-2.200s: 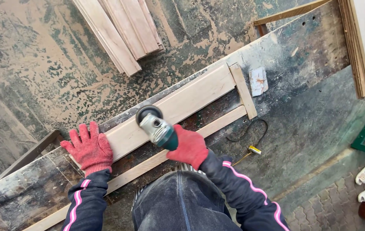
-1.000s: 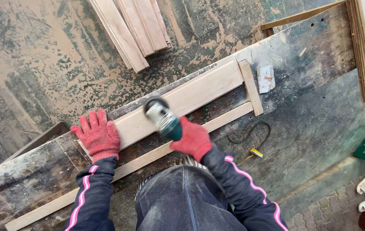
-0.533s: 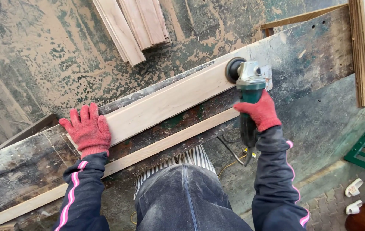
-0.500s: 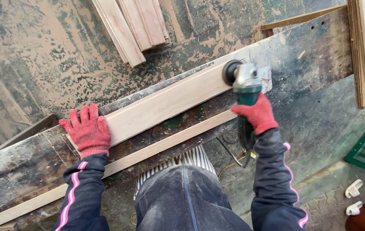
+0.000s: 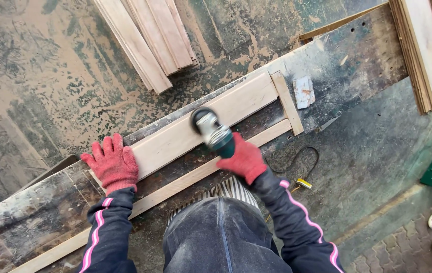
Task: Sanding wooden boards using an angle grinder with a sanding disc followed by manual hand-sanding with sandpaper.
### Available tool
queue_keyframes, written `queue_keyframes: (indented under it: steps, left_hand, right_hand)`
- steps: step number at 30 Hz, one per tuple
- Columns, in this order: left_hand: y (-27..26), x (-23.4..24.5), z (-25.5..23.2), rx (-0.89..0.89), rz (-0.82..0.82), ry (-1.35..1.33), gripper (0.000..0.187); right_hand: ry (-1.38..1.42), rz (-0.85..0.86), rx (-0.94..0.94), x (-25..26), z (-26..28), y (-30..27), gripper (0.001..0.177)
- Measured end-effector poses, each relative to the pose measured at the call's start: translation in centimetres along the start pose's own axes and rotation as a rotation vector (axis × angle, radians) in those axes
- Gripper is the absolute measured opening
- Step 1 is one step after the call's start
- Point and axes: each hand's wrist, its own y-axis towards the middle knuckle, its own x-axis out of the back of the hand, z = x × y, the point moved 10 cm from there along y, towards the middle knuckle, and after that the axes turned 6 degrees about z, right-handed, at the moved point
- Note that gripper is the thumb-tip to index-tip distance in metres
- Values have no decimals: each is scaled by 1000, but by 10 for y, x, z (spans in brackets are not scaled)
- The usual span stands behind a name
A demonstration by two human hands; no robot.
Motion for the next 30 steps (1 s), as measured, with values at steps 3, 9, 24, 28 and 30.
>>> queue_keyframes:
  steps: [3,9,24,28,30]
  left_hand:
    - [-1,3,-1,7,1,-35,60]
    - [-3,1,-1,21,0,-33,60]
    - [-53,64,-121,-421,-641,-899,61]
    - [-126,90,-312,-500,382,-1459,46]
    - [-173,75,-416,-701,761,-1578,56]
  right_hand:
    - [315,-159,28,66,-13,-5,89]
    - [634,-584,4,159,-168,12,78]
    - [1696,-355,922,110,-220,-152,81]
    - [1754,-336,975,124,-220,-160,86]
    - [1762,-319,986,132,-229,-157,87]
